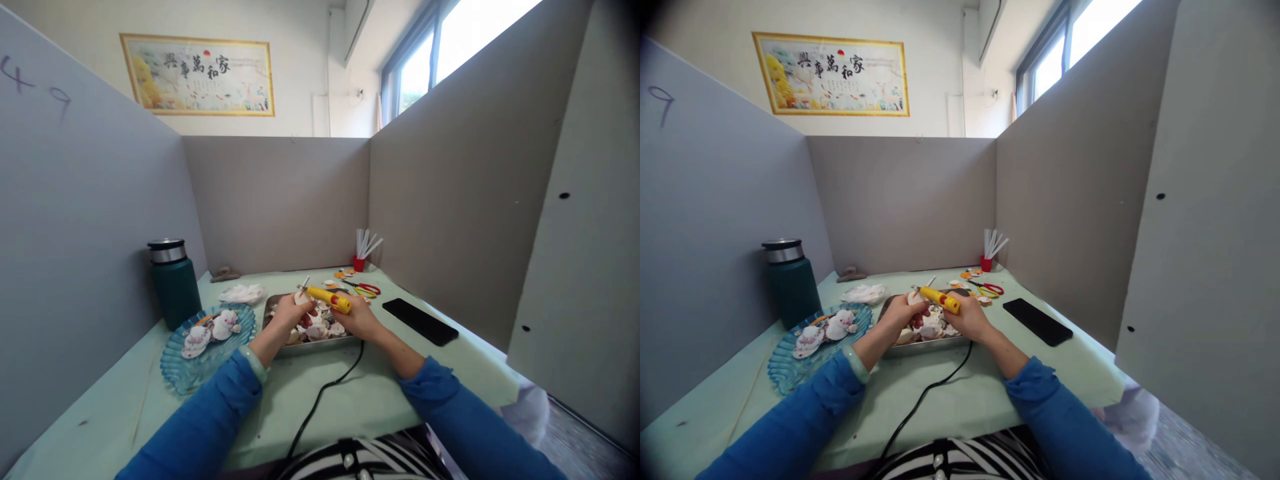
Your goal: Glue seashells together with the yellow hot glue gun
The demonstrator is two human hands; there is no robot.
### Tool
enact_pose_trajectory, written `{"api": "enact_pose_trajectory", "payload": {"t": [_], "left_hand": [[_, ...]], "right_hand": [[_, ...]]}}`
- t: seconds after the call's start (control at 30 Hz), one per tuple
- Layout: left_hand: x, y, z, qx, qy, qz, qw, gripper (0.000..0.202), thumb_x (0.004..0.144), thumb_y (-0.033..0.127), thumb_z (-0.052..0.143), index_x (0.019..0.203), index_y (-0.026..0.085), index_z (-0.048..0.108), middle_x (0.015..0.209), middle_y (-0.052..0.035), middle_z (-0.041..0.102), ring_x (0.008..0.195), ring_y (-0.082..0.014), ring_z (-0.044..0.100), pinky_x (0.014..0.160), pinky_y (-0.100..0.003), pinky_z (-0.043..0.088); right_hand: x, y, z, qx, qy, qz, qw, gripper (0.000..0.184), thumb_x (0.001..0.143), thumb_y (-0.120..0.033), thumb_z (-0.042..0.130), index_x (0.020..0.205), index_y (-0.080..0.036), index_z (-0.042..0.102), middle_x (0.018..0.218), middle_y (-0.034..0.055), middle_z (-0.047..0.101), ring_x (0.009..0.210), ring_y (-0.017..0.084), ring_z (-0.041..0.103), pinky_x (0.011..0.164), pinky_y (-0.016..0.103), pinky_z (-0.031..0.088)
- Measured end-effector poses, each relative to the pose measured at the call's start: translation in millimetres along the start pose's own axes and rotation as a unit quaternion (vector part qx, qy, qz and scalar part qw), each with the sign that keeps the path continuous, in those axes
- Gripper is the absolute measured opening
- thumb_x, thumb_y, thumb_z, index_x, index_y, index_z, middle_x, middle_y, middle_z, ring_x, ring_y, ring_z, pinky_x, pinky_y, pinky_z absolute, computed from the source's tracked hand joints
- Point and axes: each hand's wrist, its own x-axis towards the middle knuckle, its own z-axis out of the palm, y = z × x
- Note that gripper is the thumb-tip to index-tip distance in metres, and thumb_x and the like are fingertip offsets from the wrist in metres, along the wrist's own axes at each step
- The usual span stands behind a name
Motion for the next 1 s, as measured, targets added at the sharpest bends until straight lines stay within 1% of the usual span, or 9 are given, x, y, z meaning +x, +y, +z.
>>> {"api": "enact_pose_trajectory", "payload": {"t": [0.13,0.37,0.53,0.7,0.87,1.0], "left_hand": [[0.6,-0.7,-0.4,0.001,0.001,0.000,1.000,0.018,0.069,0.025,0.070,0.070,0.013,0.057,0.058,-0.0028,0.065,0.037,-0.0075,0.050,0.038,-0.019,0.037],[0.1,-0.4,-0.3,0.000,0.004,0.000,1.000,0.021,0.069,0.027,0.072,0.070,0.013,0.057,0.054,-0.0013,0.062,0.036,-0.0075,0.049,0.037,-0.018,0.036],[0.1,-0.3,0.0,-0.005,0.008,0.003,1.000,0.021,0.069,0.028,0.071,0.070,0.013,0.057,0.058,-0.0031,0.064,0.036,-0.0076,0.050,0.037,-0.019,0.036],[0.1,0.2,0.3,-0.003,0.009,0.002,1.000,0.022,0.069,0.029,0.072,0.070,0.013,0.056,0.052,-0.0011,0.061,0.035,-0.0078,0.049,0.037,-0.019,0.035],[1.3,-0.9,-0.7,-0.008,0.015,0.002,1.000,0.021,0.069,0.028,0.072,0.069,0.013,0.056,0.058,-0.0026,0.064,0.037,-0.0071,0.050,0.038,-0.019,0.036],[2.1,-2.2,-0.9,-0.012,0.014,0.004,1.000,0.023,0.068,0.030,0.072,0.068,0.013,0.057,0.057,-0.0025,0.063,0.037,-0.0072,0.049,0.038,-0.019,0.037]], "right_hand": [[-0.3,0.2,0.0,-0.006,0.000,0.005,1.000,0.001,0.074,-0.020,0.054,0.075,-0.019,0.054,0.064,-0.0038,0.051,0.057,0.012,0.047,0.055,0.023,0.035],[-0.1,-3.5,-1.3,-0.006,-0.004,0.012,1.000,0.003,0.073,-0.021,0.053,0.075,-0.019,0.054,0.064,-0.0039,0.049,0.056,0.012,0.046,0.056,0.023,0.034],[0.1,-5.3,-2.2,-0.006,0.000,0.010,1.000,0.002,0.073,-0.021,0.053,0.073,-0.020,0.054,0.063,-0.0037,0.049,0.056,0.012,0.046,0.055,0.023,0.035],[-0.4,-2.3,-1.2,-0.007,-0.004,0.015,1.000,0.003,0.074,-0.021,0.053,0.076,-0.020,0.055,0.064,-0.0038,0.051,0.056,0.012,0.046,0.054,0.023,0.035],[-0.2,-1.8,-1.1,-0.012,-0.004,0.015,1.000,0.005,0.074,-0.021,0.053,0.077,-0.019,0.056,0.065,-0.0034,0.051,0.057,0.012,0.047,0.055,0.023,0.035],[-0.1,-2.7,-1.6,-0.007,-0.003,0.011,1.000,0.006,0.074,-0.021,0.053,0.077,-0.019,0.057,0.066,-0.0030,0.051,0.057,0.012,0.047,0.055,0.023,0.036]]}}
